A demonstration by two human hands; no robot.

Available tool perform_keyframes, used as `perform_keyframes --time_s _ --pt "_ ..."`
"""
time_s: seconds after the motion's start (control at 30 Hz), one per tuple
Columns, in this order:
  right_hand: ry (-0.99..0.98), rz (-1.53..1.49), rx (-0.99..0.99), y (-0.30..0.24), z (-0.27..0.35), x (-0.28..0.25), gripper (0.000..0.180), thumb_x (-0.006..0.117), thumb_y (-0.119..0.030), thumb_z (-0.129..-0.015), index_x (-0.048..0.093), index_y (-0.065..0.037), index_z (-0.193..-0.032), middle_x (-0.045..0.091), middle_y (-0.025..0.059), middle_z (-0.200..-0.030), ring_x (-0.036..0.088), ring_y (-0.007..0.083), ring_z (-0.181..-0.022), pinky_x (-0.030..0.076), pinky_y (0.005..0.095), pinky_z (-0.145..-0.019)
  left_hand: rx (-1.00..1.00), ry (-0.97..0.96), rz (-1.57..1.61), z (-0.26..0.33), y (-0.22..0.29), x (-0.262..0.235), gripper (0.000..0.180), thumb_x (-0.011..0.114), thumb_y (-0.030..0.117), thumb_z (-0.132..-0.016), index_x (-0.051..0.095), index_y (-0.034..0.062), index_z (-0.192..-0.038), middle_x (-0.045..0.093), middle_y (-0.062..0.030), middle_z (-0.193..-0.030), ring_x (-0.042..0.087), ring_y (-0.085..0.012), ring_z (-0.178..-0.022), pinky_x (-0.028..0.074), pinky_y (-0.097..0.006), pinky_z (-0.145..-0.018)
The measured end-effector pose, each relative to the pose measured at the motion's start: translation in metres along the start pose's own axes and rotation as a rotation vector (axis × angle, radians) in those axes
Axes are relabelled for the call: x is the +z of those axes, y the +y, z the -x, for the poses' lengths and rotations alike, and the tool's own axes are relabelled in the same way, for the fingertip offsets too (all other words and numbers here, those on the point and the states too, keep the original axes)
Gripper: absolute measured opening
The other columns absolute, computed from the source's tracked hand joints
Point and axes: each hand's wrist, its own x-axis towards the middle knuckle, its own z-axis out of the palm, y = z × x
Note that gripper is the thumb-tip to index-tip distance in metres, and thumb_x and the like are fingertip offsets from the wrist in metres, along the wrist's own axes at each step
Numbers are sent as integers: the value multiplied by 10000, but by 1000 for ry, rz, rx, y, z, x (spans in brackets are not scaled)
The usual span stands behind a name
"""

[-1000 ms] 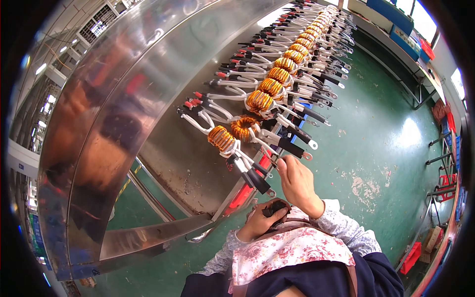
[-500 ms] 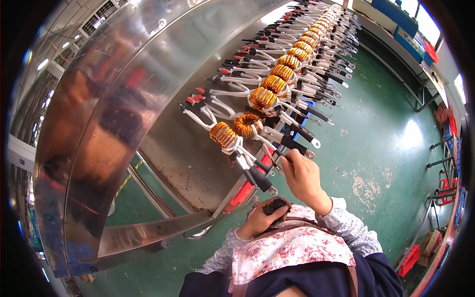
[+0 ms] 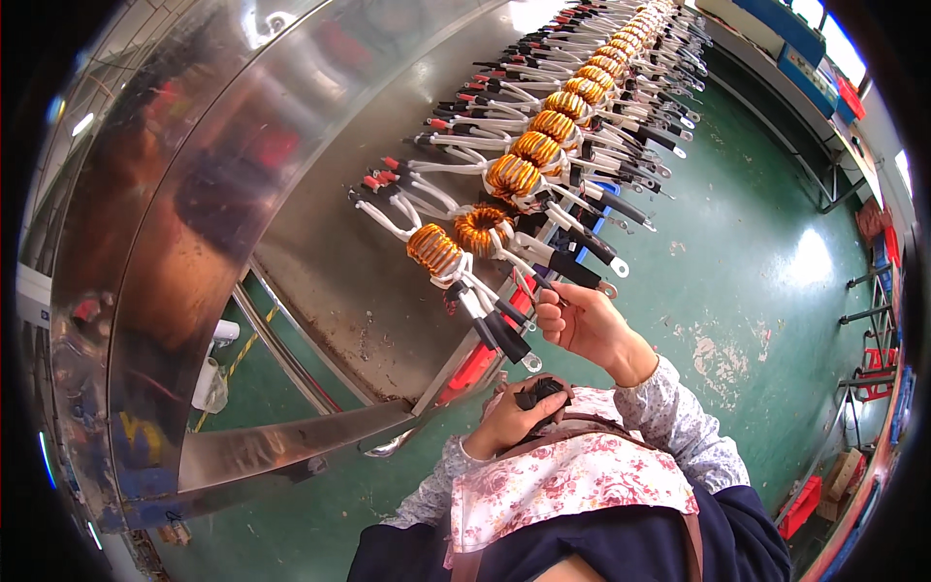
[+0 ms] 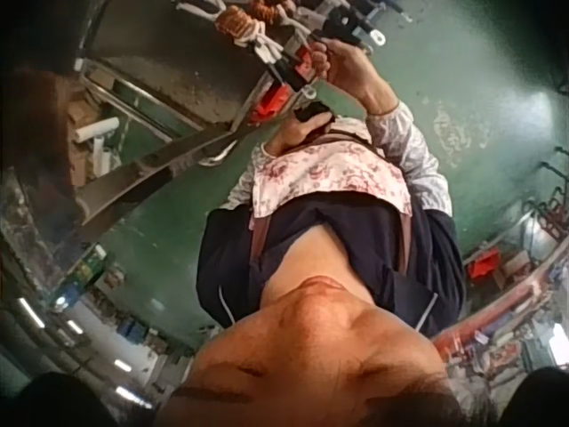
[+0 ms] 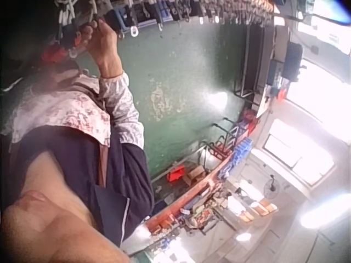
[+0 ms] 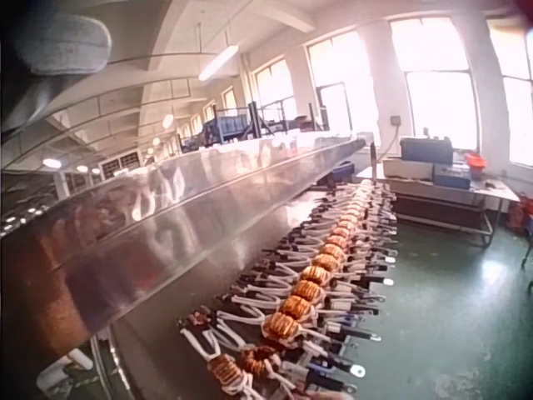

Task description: The person is assembling electrical components on a factory line. They repeatedly pick up small black cylindrical parts and attach them to the ends of copper-wound coils mounted on a rack. The person handles the components one by one, sliding the black parts onto the white insulated leads of the coils.

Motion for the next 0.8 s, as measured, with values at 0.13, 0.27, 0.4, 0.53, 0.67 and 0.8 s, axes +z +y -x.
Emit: perform_keyframes --time_s 0.13,0.27,0.4,0.53,0.67,0.8 --pt "-159 -134 6 4 -2 -10 263 426 -283 -989 540 -64 -898 564 16 -799 498 135 -678 434 261 -644 -30 -32 -14 -3 3 0 129 564 128 -926 601 32 -1004 576 -8 -795 533 -80 -703 423 -232 -641" --pt "20 485 -163 16 28 12 301 495 -312 -963 617 -38 -989 606 16 -882 534 149 -739 449 283 -740 -22 -13 -5 -3 5 -2 134 579 118 -911 606 26 -1004 591 -25 -860 562 -97 -731 454 -247 -677" --pt "-74 1650 -769 34 56 25 178 663 -159 -837 682 -64 -987 645 46 -984 573 207 -856 447 339 -845 91 63 -174 -2 -4 -5 148 569 122 -902 618 43 -1017 625 -39 -846 588 -130 -807 470 -270 -719" --pt "-256 1835 -1017 52 54 16 127 658 -104 -820 682 -42 -928 633 79 -999 575 224 -916 454 349 -834 328 99 -356 -9 -28 0 220 583 127 -871 626 45 -1071 650 -72 -953 613 -194 -949 493 -300 -831" --pt "23 974 -777 59 62 25 70 572 -55 -873 606 -15 -919 614 106 -913 612 199 -909 500 324 -776 147 32 -308 -15 -23 -5 205 581 169 -902 613 31 -1050 630 -31 -832 600 -137 -803 479 -274 -723" --pt "100 396 -262 38 59 4 234 446 -222 -992 546 -11 -1007 505 -29 -645 443 72 -484 328 192 -454 -76 24 -63 -7 -7 4 174 588 193 -918 609 35 -987 594 0 -739 546 -77 -681 430 -239 -626"
